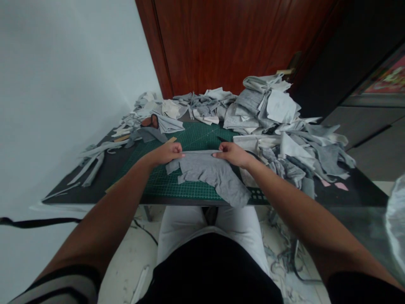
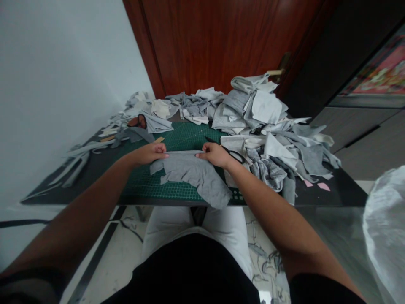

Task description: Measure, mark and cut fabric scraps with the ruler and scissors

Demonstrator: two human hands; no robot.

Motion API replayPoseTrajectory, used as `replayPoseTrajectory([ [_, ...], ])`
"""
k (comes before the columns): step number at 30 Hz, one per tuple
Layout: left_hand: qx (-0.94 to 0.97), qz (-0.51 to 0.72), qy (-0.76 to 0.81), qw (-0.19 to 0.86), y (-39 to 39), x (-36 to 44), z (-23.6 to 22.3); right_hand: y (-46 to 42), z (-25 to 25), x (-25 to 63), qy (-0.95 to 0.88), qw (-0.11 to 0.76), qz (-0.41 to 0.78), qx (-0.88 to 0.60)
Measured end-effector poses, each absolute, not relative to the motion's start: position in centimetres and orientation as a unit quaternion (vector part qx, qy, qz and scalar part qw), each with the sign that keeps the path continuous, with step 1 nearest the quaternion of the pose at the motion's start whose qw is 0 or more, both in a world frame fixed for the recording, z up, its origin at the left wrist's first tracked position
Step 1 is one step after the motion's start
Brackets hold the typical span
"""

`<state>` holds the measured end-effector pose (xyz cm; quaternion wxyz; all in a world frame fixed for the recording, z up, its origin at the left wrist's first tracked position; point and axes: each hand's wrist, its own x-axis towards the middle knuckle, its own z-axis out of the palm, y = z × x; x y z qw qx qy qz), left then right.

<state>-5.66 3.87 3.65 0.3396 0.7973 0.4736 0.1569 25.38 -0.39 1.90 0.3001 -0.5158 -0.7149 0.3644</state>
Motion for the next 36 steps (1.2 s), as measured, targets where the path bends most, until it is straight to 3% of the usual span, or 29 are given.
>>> replayPoseTrajectory([
  [7, 0.814, 0.147, 0.447, 0.341, 5.1, -6.9, 3.6, 1.7, 3.3, 25.8, -0.751, 0.252, 0.283, -0.541],
  [12, 0.842, 0.091, 0.461, 0.264, 6.2, -7.7, 3.9, 1.9, 3.6, 26.1, -0.760, 0.246, 0.216, -0.562],
  [18, 0.842, 0.181, 0.485, 0.150, 6.7, -7.9, 4.2, 2.7, 3.5, 25.9, -0.756, 0.261, 0.156, -0.580],
  [30, 0.820, 0.254, 0.509, 0.061, 4.9, -7.1, 4.7, 2.7, 4.1, 26.0, -0.736, 0.319, 0.083, -0.591],
  [36, 0.815, 0.254, 0.511, 0.099, 3.6, -6.9, 3.5, -0.1, 3.4, 26.1, -0.786, 0.294, 0.074, -0.539],
])
